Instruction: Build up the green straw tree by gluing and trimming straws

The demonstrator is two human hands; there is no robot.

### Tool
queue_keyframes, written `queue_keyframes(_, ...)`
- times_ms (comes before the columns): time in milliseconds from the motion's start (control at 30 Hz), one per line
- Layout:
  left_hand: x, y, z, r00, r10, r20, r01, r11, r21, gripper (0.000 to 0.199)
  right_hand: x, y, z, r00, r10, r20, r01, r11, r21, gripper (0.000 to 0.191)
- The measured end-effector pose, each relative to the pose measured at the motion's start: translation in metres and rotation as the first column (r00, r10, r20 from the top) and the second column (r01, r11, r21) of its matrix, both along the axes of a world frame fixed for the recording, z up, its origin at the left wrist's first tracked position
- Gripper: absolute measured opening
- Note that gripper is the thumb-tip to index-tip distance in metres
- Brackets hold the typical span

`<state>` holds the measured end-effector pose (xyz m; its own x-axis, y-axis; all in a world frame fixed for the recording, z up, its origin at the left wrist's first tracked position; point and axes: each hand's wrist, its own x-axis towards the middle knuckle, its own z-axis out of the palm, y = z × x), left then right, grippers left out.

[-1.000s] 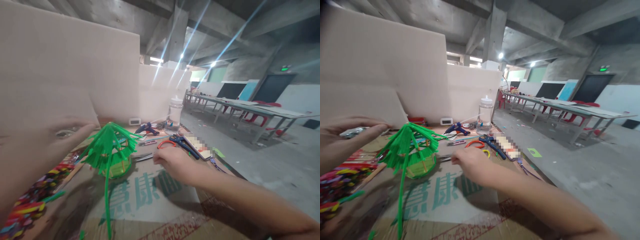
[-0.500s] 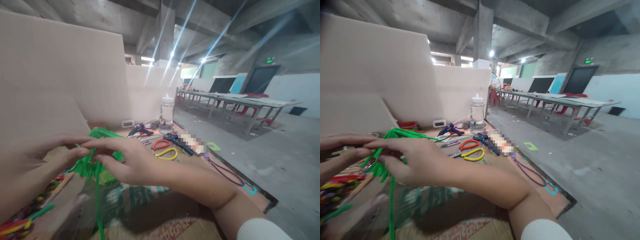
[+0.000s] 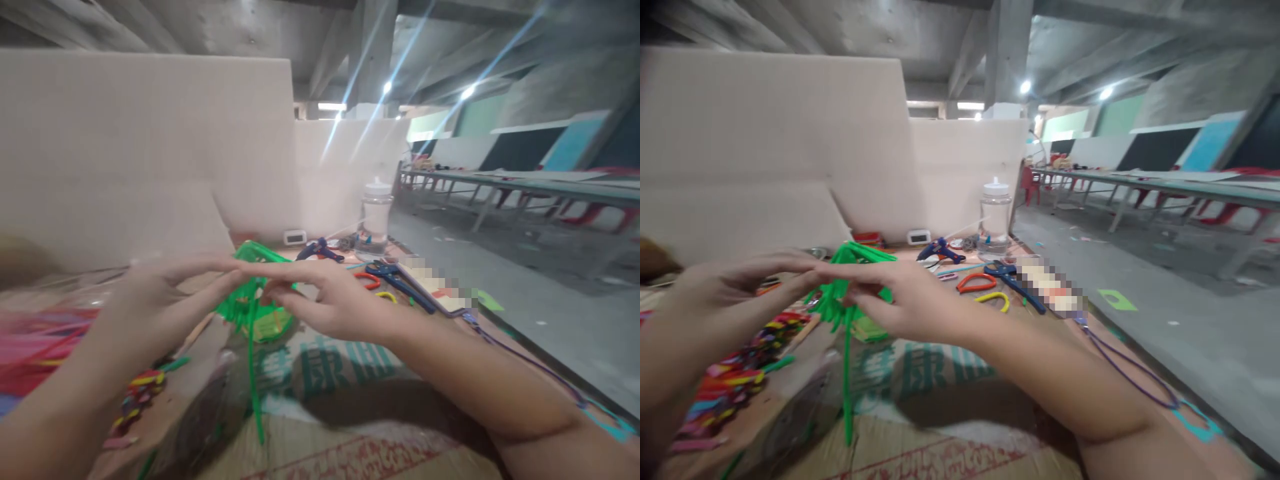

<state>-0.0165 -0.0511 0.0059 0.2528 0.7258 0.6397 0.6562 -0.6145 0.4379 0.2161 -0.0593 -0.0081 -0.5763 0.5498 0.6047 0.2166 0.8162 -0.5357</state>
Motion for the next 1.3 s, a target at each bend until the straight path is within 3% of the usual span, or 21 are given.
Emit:
queue_keyframes(133, 0.009, -0.002, 0.005, 0.991, -0.13, -0.031, 0.131, 0.99, 0.041, 0.018, 0.002, 0.003, 0.004, 1.0, -0.02, -0.014, 0.019, 0.994, -0.106, 0.04)
queue_keyframes(200, 0.009, 0.0, 0.006, 0.992, -0.125, -0.026, 0.125, 0.992, 0.032, 0.014, 0.004, 0.004, 0.007, 0.999, -0.035, -0.021, 0.032, 0.99, -0.139, 0.037)
queue_keyframes(367, 0.001, 0.008, 0.005, 0.993, 0.03, 0.11, -0.029, 1.0, -0.011, 0.026, 0.015, 0.013, 0.015, 0.973, -0.195, -0.12, 0.172, 0.969, -0.176, 0.015)
queue_keyframes(467, -0.002, 0.015, 0.005, 0.993, 0.097, 0.066, -0.102, 0.992, 0.069, 0.037, 0.024, 0.026, 0.015, 0.943, -0.306, -0.13, 0.282, 0.944, -0.17, 0.02)
queue_keyframes(667, -0.006, 0.033, 0.0, 0.951, 0.299, -0.078, -0.289, 0.95, 0.117, 0.041, 0.032, 0.05, 0.007, 0.933, -0.36, 0.002, 0.359, 0.931, -0.064, 0.035)
queue_keyframes(733, -0.008, 0.04, -0.004, 0.96, 0.273, -0.062, -0.263, 0.955, 0.137, 0.033, 0.031, 0.052, 0.006, 0.937, -0.348, 0.024, 0.348, 0.936, -0.056, 0.038)
queue_keyframes(867, -0.009, 0.047, -0.009, 0.988, 0.151, -0.019, -0.147, 0.98, 0.135, 0.033, 0.029, 0.049, 0.005, 0.934, -0.357, -0.006, 0.354, 0.928, -0.119, 0.016)
queue_keyframes(1033, -0.004, 0.039, -0.008, 0.991, 0.095, -0.093, -0.094, 0.995, 0.009, 0.028, 0.027, 0.049, 0.002, 0.893, -0.451, 0.011, 0.451, 0.892, -0.029, 0.016)
queue_keyframes(1300, -0.004, 0.034, -0.005, 0.967, 0.079, -0.242, -0.09, 0.995, -0.035, 0.024, 0.027, 0.058, -0.006, 0.911, -0.411, 0.024, 0.41, 0.911, 0.032, 0.009)
